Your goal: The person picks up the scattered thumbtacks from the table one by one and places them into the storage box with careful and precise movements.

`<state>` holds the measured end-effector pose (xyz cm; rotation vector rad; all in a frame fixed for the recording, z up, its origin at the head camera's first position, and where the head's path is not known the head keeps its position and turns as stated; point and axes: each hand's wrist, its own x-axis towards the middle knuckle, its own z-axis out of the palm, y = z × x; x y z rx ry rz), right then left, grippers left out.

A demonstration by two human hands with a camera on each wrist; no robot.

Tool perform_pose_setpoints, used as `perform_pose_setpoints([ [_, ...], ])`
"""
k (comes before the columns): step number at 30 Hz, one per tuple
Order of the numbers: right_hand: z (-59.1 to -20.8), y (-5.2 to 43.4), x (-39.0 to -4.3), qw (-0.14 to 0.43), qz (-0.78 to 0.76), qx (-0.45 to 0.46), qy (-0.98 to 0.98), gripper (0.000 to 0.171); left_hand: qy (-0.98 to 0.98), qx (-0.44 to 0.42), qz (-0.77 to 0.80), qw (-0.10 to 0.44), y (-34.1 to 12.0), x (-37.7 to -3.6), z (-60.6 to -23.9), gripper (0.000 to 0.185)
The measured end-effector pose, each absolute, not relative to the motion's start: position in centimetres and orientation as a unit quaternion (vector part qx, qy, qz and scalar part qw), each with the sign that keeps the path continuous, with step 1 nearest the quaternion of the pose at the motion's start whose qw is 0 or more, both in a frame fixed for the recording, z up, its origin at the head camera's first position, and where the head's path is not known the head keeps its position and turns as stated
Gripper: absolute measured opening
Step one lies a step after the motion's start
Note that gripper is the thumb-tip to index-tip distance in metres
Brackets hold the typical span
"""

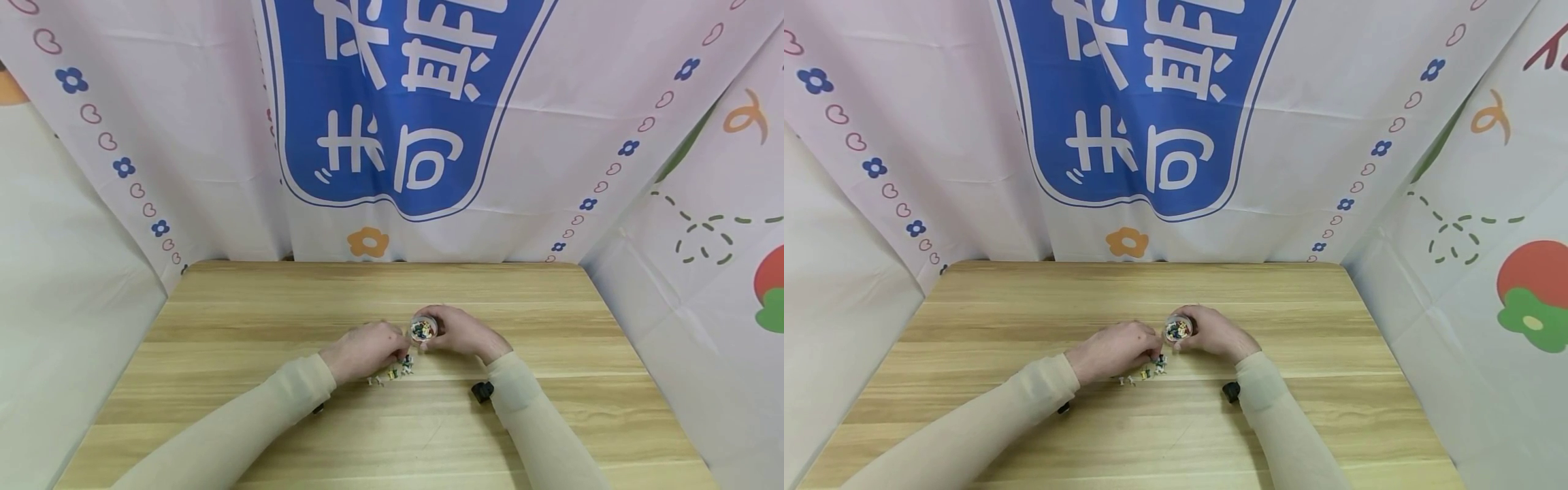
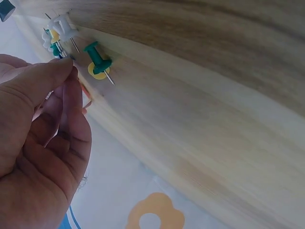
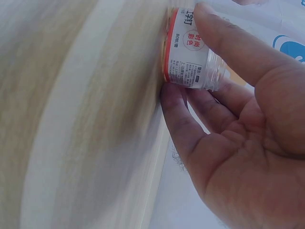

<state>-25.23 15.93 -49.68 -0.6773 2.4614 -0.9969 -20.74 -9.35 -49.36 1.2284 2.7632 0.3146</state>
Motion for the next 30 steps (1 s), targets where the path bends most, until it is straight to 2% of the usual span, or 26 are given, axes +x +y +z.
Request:
perform_pose_setpoints([
  [9,-49.93,15.95,-25.35,0.199,-0.356,-0.235,0.882,0.064,0.903,0.413,0.106,0.06,-9.28,-20.79,-49.14,0.022],
  [30,-50.28,16.09,-25.5,0.195,-0.353,-0.232,0.885,0.064,0.887,0.437,0.135,0.065,-9.72,-21.18,-49.27,0.017],
])
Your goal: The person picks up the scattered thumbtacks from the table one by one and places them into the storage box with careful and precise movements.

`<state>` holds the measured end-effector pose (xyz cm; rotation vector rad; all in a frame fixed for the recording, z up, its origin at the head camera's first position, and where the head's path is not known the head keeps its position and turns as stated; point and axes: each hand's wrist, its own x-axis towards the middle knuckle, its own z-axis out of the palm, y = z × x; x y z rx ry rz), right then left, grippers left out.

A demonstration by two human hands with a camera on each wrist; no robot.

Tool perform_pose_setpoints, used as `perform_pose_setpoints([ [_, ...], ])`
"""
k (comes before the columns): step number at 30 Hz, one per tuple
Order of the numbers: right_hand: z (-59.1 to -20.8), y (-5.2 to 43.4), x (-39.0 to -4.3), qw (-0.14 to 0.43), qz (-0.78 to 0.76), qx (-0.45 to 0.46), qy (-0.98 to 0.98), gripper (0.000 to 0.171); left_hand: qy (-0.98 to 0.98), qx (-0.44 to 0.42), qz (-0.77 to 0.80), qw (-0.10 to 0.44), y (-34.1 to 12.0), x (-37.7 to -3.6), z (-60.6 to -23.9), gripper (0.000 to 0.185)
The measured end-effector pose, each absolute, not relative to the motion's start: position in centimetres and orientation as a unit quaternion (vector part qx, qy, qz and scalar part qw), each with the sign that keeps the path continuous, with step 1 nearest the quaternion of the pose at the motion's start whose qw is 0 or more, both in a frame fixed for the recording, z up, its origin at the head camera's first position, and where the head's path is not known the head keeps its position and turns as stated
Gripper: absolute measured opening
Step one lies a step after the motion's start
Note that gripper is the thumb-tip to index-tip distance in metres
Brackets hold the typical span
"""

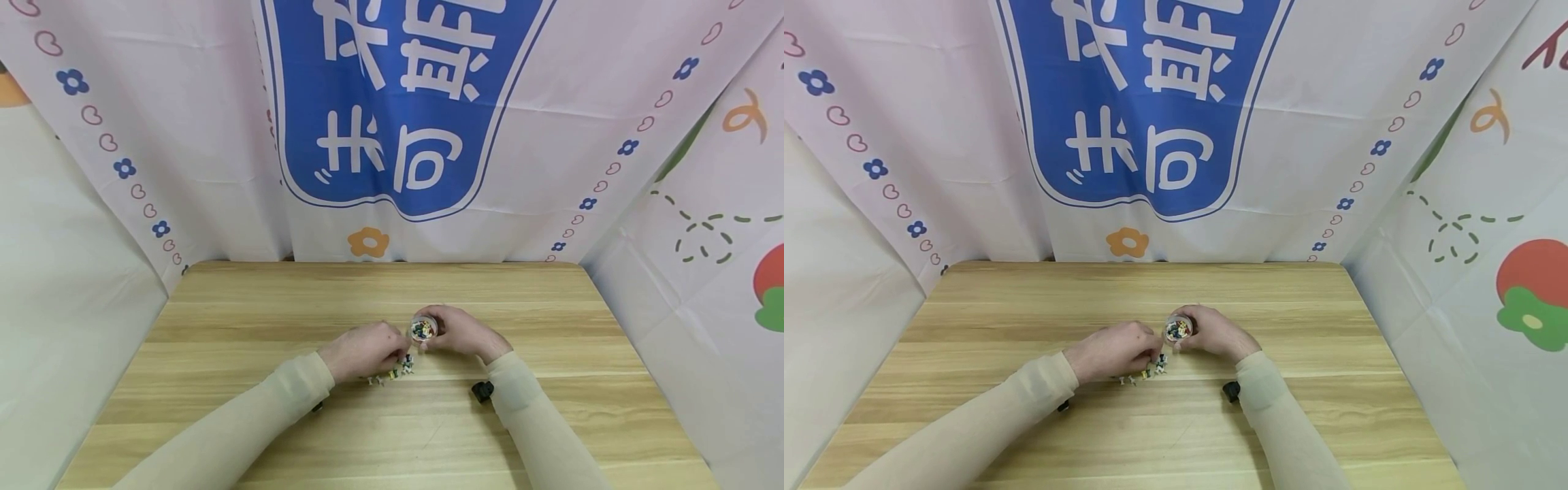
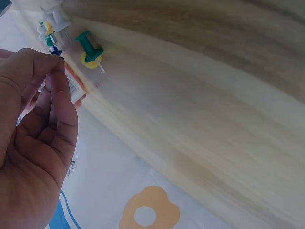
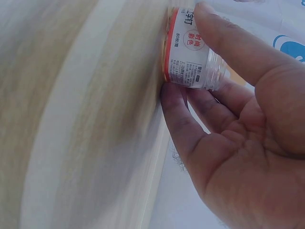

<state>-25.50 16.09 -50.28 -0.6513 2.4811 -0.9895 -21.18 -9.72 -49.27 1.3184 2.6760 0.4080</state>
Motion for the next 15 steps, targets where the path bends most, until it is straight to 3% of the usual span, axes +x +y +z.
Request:
perform_pose_setpoints([
  [15,-50.1,16.1,-25.4,0.195,-0.359,-0.245,0.879,0.059,0.898,0.388,0.201,0.049,-9.3,-21.9,-47.2,0.006],
])
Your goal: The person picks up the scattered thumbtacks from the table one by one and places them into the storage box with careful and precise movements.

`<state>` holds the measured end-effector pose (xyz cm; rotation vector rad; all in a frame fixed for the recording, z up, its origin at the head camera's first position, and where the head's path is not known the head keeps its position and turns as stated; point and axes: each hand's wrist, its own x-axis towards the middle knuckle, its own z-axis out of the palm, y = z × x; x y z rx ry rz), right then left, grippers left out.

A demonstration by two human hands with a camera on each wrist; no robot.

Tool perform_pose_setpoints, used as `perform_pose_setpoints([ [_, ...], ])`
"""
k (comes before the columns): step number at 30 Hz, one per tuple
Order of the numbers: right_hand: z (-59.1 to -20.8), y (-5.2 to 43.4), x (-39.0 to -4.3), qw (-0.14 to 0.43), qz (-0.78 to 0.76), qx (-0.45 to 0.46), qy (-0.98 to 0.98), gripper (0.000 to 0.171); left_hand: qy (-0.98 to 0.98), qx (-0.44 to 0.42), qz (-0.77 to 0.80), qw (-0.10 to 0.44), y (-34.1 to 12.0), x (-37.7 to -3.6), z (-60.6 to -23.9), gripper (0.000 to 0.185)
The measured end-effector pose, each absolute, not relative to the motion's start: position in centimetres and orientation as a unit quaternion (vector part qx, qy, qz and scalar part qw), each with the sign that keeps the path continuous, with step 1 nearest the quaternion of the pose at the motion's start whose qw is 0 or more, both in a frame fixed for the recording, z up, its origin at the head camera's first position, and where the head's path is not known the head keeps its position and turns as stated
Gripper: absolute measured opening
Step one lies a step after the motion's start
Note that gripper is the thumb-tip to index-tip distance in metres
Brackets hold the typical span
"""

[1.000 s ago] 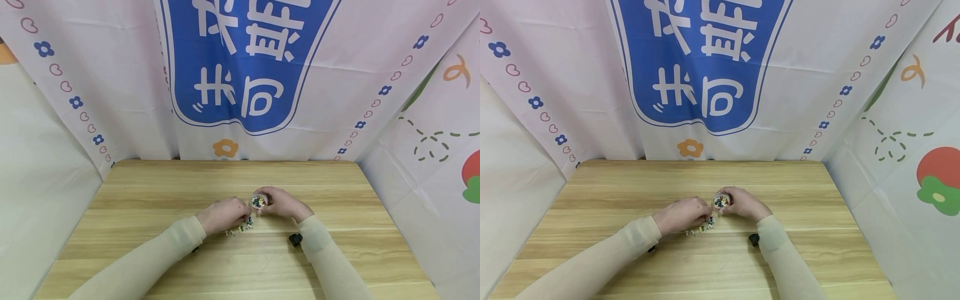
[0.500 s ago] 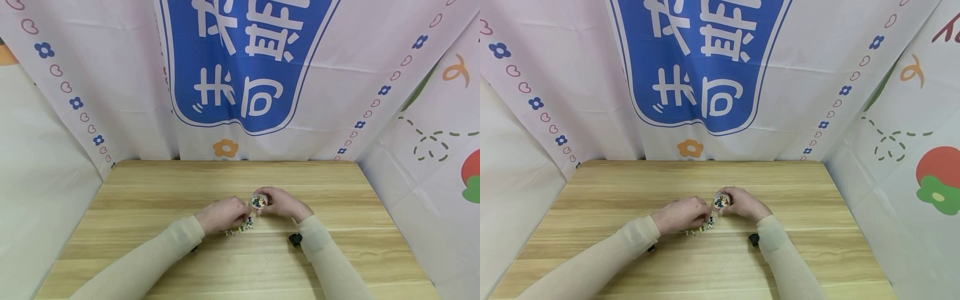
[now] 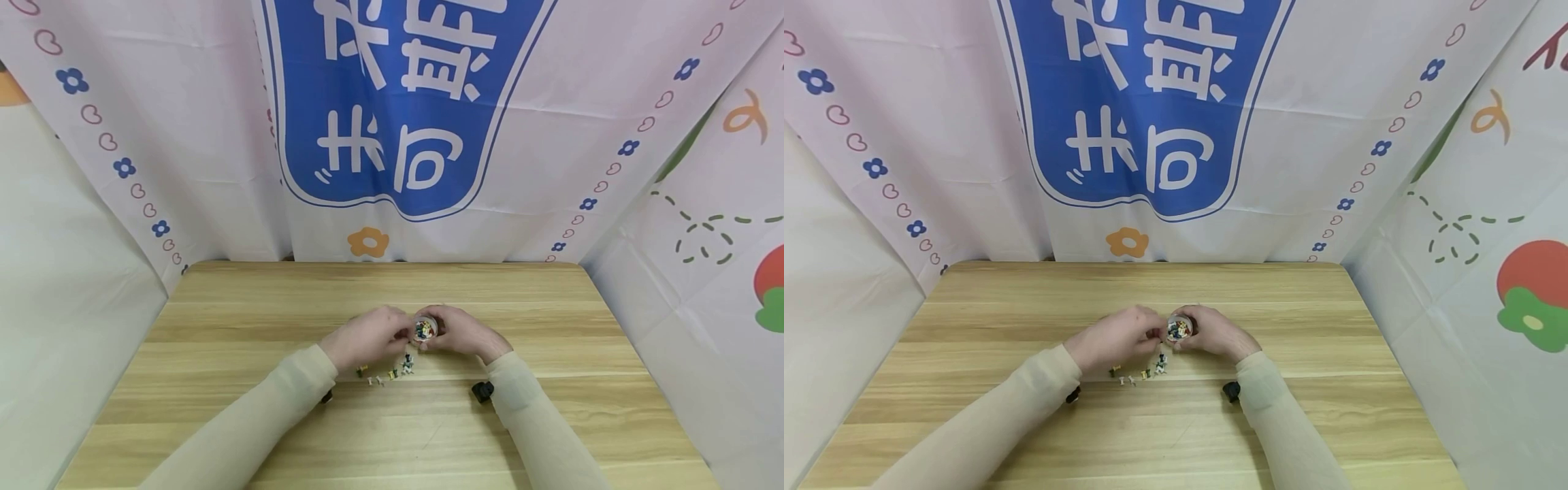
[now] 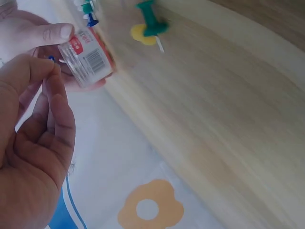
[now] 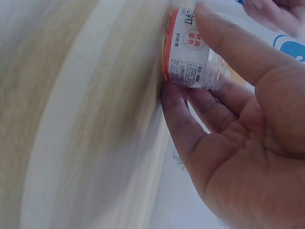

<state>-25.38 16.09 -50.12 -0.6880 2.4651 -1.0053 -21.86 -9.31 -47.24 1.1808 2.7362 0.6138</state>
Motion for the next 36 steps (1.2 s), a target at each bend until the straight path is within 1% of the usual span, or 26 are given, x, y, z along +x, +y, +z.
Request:
perform_pose_setpoints([
  [7,-50.1,16.0,-25.3,0.194,-0.352,-0.244,0.883,0.062,0.91,0.336,0.241,0.041,-8.3,-22.4,-47.8,0.01],
  [13,-50.1,16.0,-25.3,0.19,-0.343,-0.241,0.888,0.065,0.913,0.327,0.242,0.035,-7.8,-22.8,-48.2,0.009],
  [21,-50.3,16.0,-25.4,0.189,-0.344,-0.242,0.887,0.064,0.921,0.314,0.229,0.033,-7.4,-23.0,-48.4,0.009],
  [24,-50.3,16.0,-25.4,0.191,-0.345,-0.242,0.886,0.064,0.92,0.319,0.225,0.029,-7.6,-23.0,-48.3,0.009],
  [28,-50.3,16.0,-25.5,0.194,-0.349,-0.241,0.884,0.06,0.915,0.346,0.207,0.026,-8.2,-22.8,-48.2,0.007],
  [36,-50.2,16.0,-25.5,0.192,-0.353,-0.242,0.883,0.06,0.9,0.404,0.157,0.052,-9.2,-22.6,-48.2,0.006],
])
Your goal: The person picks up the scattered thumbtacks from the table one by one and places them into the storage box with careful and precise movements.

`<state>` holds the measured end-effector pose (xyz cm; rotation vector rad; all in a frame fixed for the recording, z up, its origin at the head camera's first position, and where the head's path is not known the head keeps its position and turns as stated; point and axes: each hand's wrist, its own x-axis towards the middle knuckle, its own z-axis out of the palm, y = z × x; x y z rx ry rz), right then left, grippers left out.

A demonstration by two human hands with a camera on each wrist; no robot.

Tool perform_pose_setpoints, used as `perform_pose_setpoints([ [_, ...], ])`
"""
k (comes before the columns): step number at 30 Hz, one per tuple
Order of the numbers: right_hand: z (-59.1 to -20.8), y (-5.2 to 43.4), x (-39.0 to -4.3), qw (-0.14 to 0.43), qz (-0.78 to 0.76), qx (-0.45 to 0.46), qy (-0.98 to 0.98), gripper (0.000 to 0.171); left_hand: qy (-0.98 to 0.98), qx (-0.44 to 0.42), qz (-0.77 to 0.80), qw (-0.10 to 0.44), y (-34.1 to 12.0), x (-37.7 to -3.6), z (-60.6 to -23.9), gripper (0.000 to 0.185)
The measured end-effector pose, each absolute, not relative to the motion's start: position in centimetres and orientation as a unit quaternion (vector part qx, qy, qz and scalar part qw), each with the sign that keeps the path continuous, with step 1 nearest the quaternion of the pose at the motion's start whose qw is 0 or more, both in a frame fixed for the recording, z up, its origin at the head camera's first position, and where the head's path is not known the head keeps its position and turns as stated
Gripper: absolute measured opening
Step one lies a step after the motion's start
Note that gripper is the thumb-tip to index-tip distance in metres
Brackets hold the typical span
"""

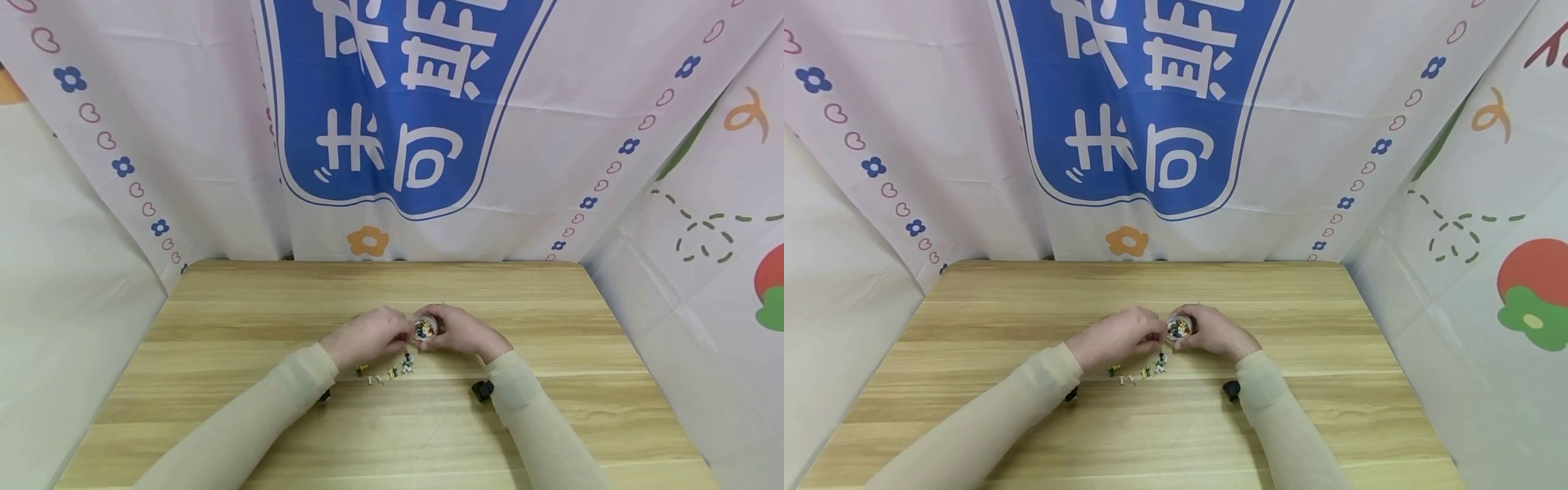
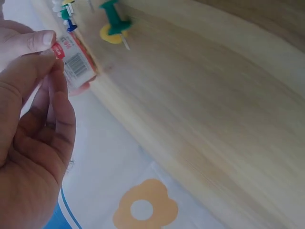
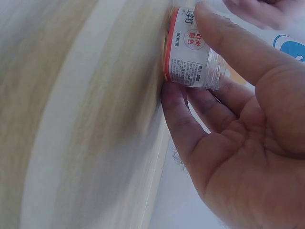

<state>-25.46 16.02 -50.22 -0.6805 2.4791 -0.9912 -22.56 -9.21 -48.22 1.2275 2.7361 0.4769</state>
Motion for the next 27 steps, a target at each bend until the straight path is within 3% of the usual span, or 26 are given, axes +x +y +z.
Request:
perform_pose_setpoints([
  [15,-50.1,16.1,-25.5,0.192,-0.347,-0.245,0.885,0.061,0.836,0.545,0.059,-0.002,-10.0,-22.9,-48.9,0.016],
  [27,-50.1,16.2,-25.5,0.195,-0.357,-0.246,0.88,0.062,0.833,0.552,0.021,-0.008,-9.9,-22.7,-49.3,0.008],
])
